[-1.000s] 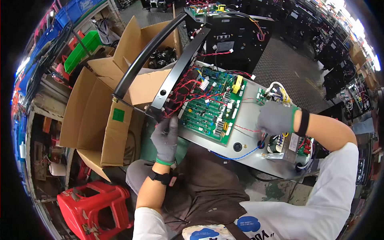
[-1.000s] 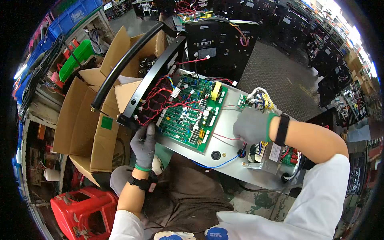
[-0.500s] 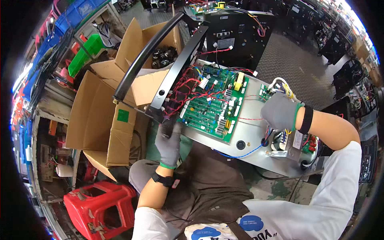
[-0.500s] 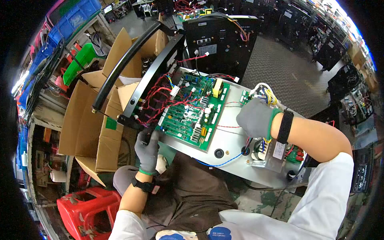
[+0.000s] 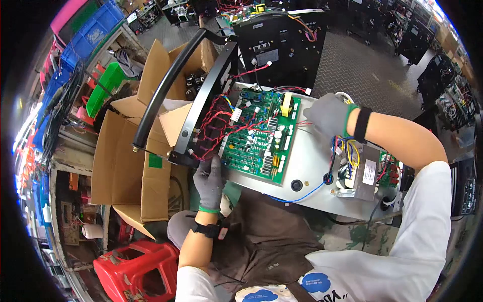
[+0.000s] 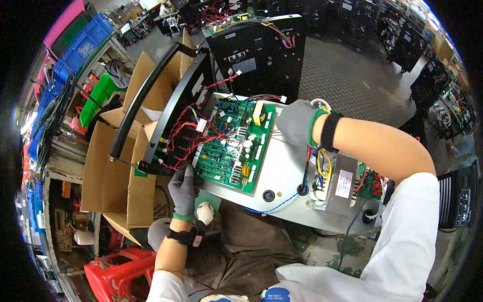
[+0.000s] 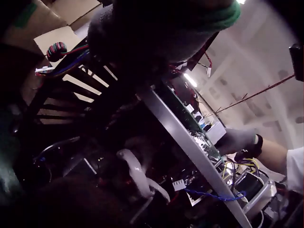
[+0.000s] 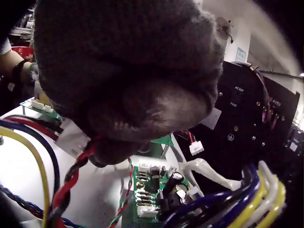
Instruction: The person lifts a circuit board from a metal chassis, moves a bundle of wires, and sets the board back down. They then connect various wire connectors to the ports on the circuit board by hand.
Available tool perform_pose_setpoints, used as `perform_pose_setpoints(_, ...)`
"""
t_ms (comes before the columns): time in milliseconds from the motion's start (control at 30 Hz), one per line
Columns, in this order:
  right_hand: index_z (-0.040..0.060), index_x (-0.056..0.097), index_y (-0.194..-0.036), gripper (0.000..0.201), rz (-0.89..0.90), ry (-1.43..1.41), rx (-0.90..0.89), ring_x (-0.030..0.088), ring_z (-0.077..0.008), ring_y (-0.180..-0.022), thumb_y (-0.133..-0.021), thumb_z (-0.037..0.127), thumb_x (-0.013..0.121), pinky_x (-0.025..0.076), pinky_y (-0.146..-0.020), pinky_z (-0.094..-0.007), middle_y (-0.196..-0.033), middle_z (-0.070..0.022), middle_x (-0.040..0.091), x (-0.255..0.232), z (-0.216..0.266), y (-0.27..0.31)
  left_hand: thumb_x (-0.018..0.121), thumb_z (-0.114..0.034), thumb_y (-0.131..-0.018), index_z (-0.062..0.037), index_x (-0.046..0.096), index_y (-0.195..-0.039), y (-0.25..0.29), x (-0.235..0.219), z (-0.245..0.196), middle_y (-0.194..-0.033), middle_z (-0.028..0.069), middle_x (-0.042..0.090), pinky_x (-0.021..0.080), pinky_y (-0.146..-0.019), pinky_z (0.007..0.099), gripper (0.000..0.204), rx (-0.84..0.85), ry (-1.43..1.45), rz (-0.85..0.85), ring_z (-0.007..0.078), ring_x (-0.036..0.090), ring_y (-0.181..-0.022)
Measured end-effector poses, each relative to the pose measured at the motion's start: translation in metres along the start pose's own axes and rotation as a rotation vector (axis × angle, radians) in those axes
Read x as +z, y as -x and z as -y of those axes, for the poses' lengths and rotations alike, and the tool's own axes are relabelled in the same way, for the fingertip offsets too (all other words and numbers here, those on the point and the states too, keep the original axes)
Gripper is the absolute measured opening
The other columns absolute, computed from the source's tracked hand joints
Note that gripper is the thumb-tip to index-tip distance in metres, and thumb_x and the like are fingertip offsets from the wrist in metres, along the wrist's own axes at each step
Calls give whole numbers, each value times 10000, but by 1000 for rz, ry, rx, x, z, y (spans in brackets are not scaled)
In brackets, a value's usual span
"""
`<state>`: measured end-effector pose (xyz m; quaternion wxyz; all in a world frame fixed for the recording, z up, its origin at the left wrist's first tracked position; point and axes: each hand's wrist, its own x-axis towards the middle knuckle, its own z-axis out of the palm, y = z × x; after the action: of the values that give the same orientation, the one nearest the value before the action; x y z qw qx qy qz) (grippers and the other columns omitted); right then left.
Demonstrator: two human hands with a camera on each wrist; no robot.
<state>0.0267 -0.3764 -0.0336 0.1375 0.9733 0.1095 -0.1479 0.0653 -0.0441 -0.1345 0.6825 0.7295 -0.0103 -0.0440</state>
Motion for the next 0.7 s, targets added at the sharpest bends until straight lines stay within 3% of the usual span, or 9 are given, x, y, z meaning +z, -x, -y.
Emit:
perform_pose_setpoints(267,96,703,-738,160,50,-83,-101,663,-299,-679,-741,229,614,514,-612,-408,-694,-112,658,3,1,-13,590,-249,-940,-60,622,-955,4,-5,-16,-657,-37,552,325,-411,208,192,-102,23,120,38,426,-464)
perform_pose_setpoints(333,83,715,-739,148,197,34,-205,667,-305,-688,-713,197,625,518,-617,-406,-718,-130,670,-4,6,0,587,-245,-941,-64,621,-966,5,-6,-21,-666,-35,556,333,-420,208,186,-115,6,140,40,434,-475)
perform_pose_setpoints(367,65,717,-728,142,229,16,-171,669,-315,-686,-688,167,626,522,-622,-411,-723,-146,673,-5,7,6,582,-250,-942,-64,620,-963,5,-5,-23,-665,-35,556,338,-422,209,191,-128,0,161,43,440,-475)
perform_pose_setpoints(600,51,708,-756,177,169,-7,-105,669,-319,-692,-717,204,629,517,-628,-430,-746,-151,677,5,0,-9,564,-301,-948,-66,611,-928,-1,-9,-26,-663,3,591,349,-416,203,241,-228,52,234,58,473,-461)
perform_pose_setpoints(667,95,679,-698,157,-8,-128,-209,634,-319,-670,-725,234,612,490,-623,-438,-685,-121,639,12,-1,-10,569,-310,-945,-69,610,-910,0,-9,-29,-657,6,594,343,-405,200,247,-246,19,231,58,471,-450)
perform_pose_setpoints(700,111,671,-707,170,5,-149,-188,629,-313,-686,-733,268,609,481,-633,-442,-685,-109,629,13,0,-10,574,-319,-941,-71,608,-891,-1,-10,-30,-651,9,598,336,-395,198,255,-259,-15,230,57,468,-439)
